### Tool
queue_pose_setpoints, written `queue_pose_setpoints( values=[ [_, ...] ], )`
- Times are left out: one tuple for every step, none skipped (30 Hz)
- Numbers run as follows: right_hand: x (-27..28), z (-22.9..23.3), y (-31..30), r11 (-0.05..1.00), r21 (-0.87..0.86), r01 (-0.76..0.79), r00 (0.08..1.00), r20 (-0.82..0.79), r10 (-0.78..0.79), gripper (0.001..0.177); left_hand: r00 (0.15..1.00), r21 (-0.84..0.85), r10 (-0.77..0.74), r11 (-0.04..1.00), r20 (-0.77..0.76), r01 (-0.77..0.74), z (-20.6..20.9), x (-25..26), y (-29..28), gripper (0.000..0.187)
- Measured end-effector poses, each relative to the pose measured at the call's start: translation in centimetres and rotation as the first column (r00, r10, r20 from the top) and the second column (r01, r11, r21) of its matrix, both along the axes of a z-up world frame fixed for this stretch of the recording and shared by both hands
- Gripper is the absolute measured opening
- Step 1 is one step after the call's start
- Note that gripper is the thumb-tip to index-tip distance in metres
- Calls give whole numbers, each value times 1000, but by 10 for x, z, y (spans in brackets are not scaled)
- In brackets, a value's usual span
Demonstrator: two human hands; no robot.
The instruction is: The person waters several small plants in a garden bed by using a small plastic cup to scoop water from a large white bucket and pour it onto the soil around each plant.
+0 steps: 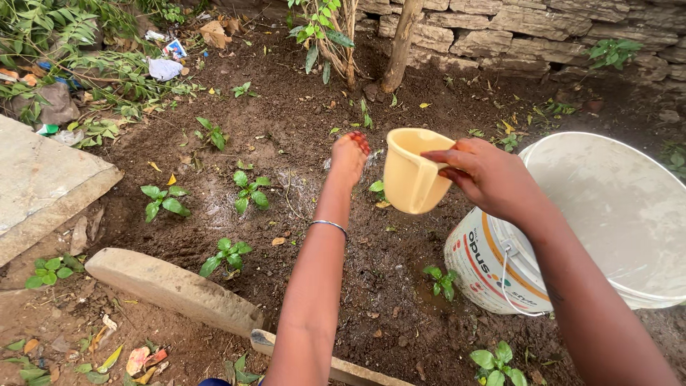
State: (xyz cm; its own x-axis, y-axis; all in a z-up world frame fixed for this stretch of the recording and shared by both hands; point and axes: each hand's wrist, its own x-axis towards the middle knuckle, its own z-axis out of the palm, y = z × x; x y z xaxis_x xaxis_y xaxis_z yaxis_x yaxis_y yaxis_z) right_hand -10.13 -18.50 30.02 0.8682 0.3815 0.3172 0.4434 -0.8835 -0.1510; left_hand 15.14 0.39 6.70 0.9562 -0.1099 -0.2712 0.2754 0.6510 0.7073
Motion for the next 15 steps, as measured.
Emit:
queue_pose_setpoints(
  values=[
    [1, -6, -8, 1000, -28, -12, 999, -52, 11, 40, 997, -84, 72, 994, -2, -72, 2, 2, 8, 20],
    [2, -11, -17, 998, -56, -27, 995, -102, 21, 37, 997, -85, 73, 994, -3, -73, 1, 4, 15, 20],
    [3, -16, -26, 998, -56, -28, 995, -102, 22, 37, 988, -127, 153, 980, 8, -151, -2, 6, 22, 20],
    [4, -20, -34, 995, -59, -83, 964, -259, 65, 36, 972, -170, 234, 959, 14, -228, -6, 8, 30, 21],
    [4, -25, -38, 989, -53, -137, 907, -409, 104, 36, 972, -170, 236, 958, 12, -231, -11, 8, 39, 21],
    [4, -29, -40, 989, -53, -139, 907, -409, 106, 36, 963, 52, 270, 961, 18, -271, -17, 6, 49, 21],
    [3, -32, -40, 986, -126, -108, 821, -570, 17, 35, 953, 271, 301, 915, 31, -298, -25, 3, 58, 21],
    [2, -35, -38, 975, -202, -88, 706, -704, -82, 35, 963, 397, 271, 884, 0, -248, -34, -2, 66, 22],
    [0, -38, -33, 976, -200, -88, 706, -704, -80, 35, 969, 514, 244, 836, -36, -191, -45, -6, 73, 23],
    [-1, -41, -27, 960, -266, -82, 636, -756, -155, 35, 971, 571, 225, 809, -82, -139, -56, -6, 77, 19],
    [-1, -42, -20, 940, -332, -82, 560, -795, -232, 36, 970, 623, 208, 778, -129, -84, -68, -5, 78, 18],
    [0, -42, -13, 941, -330, -81, 560, -796, -231, 36, 970, 625, 208, 776, -129, -84, -82, -5, 78, 18],
    [1, -42, -6, 950, -301, -86, 585, -787, -196, 35, 967, 621, 141, 784, -215, 24, -95, -4, 78, 17],
    [1, -40, -1, 957, -275, -91, 608, -777, -165, 35, 951, 605, 72, 786, -300, 131, -106, -3, 75, 17],
    [3, -36, 2, 957, -275, -91, 608, -777, -165, 35, 951, 604, 71, 786, -300, 132, -114, -2, 69, 17]
  ],
)
